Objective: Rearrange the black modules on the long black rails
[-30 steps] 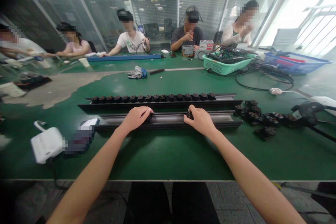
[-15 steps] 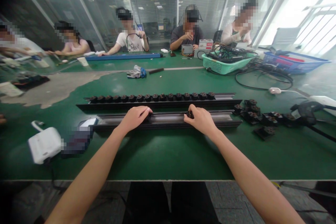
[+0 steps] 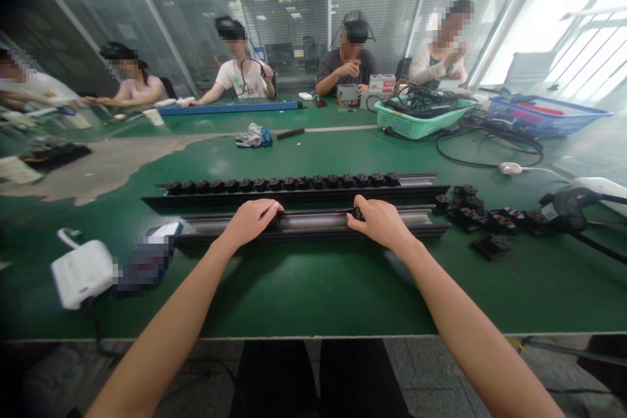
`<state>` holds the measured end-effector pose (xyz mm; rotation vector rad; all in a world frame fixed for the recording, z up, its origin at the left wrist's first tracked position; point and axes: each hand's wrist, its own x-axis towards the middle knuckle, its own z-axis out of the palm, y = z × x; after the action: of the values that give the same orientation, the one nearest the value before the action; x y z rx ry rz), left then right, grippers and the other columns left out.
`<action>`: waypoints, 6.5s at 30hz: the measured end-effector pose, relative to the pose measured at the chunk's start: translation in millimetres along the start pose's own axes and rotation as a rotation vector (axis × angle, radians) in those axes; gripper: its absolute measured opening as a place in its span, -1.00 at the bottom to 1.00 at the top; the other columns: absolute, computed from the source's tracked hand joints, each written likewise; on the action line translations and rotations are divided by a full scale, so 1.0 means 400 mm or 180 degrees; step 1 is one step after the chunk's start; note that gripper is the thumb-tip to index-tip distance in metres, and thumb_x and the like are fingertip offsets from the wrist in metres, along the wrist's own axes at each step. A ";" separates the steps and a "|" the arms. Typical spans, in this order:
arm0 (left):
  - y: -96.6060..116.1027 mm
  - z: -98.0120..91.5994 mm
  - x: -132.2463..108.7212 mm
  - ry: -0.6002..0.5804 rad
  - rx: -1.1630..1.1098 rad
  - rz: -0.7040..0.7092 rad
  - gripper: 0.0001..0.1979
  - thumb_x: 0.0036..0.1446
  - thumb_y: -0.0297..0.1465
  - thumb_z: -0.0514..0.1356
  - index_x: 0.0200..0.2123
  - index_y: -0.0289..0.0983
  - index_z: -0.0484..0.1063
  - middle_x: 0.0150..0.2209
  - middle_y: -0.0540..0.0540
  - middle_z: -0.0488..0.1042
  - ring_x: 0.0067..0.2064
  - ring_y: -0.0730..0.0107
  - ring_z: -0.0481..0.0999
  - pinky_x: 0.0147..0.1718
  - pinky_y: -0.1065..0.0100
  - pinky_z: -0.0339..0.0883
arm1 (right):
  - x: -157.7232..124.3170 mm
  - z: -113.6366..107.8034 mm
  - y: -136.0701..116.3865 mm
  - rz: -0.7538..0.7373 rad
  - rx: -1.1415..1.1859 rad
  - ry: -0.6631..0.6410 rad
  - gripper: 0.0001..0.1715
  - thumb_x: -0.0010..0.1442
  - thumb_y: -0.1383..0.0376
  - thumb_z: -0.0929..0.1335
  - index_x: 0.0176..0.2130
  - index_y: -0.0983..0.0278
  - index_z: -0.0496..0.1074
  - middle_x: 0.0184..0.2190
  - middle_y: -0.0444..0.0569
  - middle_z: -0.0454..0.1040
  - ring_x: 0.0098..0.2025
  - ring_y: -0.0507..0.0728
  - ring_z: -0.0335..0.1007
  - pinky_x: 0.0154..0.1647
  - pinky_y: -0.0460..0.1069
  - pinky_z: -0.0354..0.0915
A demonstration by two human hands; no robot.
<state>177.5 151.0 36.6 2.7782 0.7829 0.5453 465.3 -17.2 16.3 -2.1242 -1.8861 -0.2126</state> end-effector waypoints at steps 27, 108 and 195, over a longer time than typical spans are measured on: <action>-0.004 0.003 0.003 0.0042 -0.0060 0.0015 -0.64 0.37 -0.31 -0.07 -0.23 -0.20 0.53 -0.15 -0.06 0.63 -0.09 0.22 0.59 -0.07 0.28 0.36 | -0.024 -0.032 0.088 0.0523 0.0176 -0.0304 -0.68 0.21 -0.01 0.28 -0.24 0.16 0.27 -0.50 -0.09 0.39 -0.42 0.16 0.33 -0.41 -0.04 0.07; -0.008 0.005 0.004 0.0046 -0.0069 0.0032 -0.62 0.39 -0.29 -0.07 -0.21 -0.19 0.54 -0.15 -0.07 0.63 -0.09 0.22 0.59 -0.06 0.28 0.37 | -0.157 -0.060 0.449 0.1947 0.0789 0.0072 -0.71 0.03 0.11 0.44 -0.28 0.22 0.42 -0.39 0.06 0.47 -0.36 0.20 0.34 -0.28 0.09 0.17; -0.004 0.003 -0.011 0.0233 -0.0222 -0.0296 -0.63 0.39 -0.32 -0.07 -0.32 -0.21 0.50 -0.23 -0.10 0.61 -0.18 0.27 0.56 -0.15 0.34 0.34 | 0.137 0.097 -0.339 -0.0904 0.1497 0.0135 -0.75 0.18 0.22 0.36 -0.15 0.29 0.40 -0.37 -0.02 0.43 -0.30 0.15 0.30 -0.16 0.04 0.19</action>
<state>173.7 149.9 33.8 2.6566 0.8860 0.6469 335.2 60.1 12.0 -1.5351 -1.9702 0.1186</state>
